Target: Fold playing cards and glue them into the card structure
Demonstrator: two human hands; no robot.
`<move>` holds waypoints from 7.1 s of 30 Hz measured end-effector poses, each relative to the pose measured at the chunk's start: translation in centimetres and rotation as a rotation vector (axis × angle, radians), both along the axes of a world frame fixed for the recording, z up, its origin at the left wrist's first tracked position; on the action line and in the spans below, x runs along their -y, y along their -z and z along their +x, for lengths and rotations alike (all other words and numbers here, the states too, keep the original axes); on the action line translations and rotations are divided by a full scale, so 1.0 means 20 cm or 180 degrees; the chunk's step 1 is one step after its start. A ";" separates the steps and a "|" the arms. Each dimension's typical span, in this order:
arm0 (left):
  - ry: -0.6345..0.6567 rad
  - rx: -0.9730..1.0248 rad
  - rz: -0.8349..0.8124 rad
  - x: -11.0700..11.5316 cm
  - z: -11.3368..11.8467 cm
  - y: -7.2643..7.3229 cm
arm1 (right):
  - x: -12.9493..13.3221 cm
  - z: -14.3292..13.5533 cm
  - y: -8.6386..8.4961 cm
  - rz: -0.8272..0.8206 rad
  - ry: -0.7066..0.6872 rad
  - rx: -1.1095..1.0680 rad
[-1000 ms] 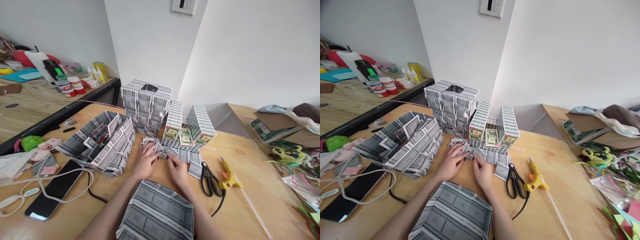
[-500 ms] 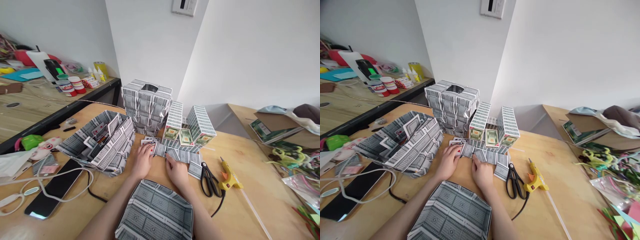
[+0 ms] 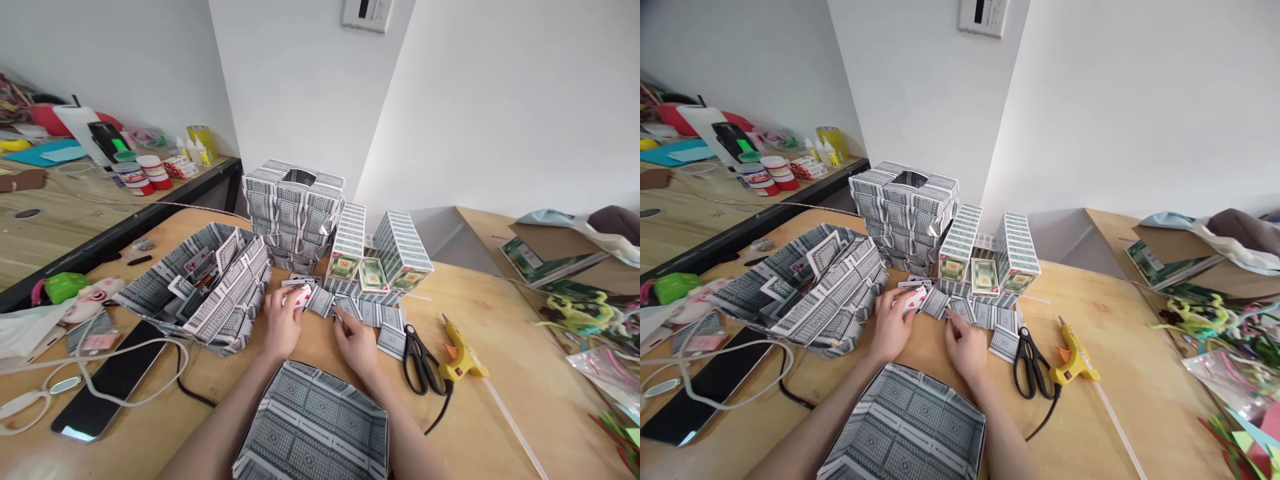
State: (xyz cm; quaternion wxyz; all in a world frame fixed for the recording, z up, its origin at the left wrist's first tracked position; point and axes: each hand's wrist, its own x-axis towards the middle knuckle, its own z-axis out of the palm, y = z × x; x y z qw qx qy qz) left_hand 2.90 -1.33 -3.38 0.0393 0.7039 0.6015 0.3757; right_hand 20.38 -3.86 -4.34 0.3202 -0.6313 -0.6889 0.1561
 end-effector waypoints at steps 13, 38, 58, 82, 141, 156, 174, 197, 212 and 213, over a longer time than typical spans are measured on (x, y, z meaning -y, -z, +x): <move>-0.0531 0.0731 -0.0058 0.00 -0.01 -0.01 | 0.00 0.00 -0.01 -0.0115 -0.0126 -0.0247; 0.0138 0.0548 0.0437 -0.01 -0.01 -0.01 | -0.01 -0.01 -0.02 -0.0178 -0.0120 -0.0203; 0.1801 0.1187 0.0279 0.04 0.01 -0.10 | -0.02 -0.03 0.01 -0.0023 -0.0549 -0.0763; 0.0073 -0.0027 -0.0165 0.00 -0.02 0.05 | -0.03 -0.03 -0.02 -0.0075 -0.0053 -0.0785; 0.0600 0.1812 -0.0808 0.01 0.02 0.03 | -0.05 -0.04 -0.04 -0.0783 -0.0550 -0.3115; 0.0545 0.2358 -0.1375 0.03 0.04 -0.01 | -0.04 -0.04 -0.05 -0.0863 -0.0610 -0.2735; 0.0675 0.2847 -0.1721 0.02 0.03 -0.03 | -0.04 -0.04 -0.04 -0.0922 -0.0658 -0.2927; 0.0629 0.2454 -0.1634 -0.01 0.03 -0.03 | -0.05 -0.01 0.00 -0.0833 -0.0660 -0.2691; 0.0578 0.2372 -0.1538 -0.01 0.03 0.00 | -0.06 -0.02 -0.03 -0.1065 -0.0780 -0.3063; 0.0576 0.2396 -0.1539 -0.01 0.03 0.00 | -0.06 -0.02 -0.02 -0.1095 -0.0777 -0.3052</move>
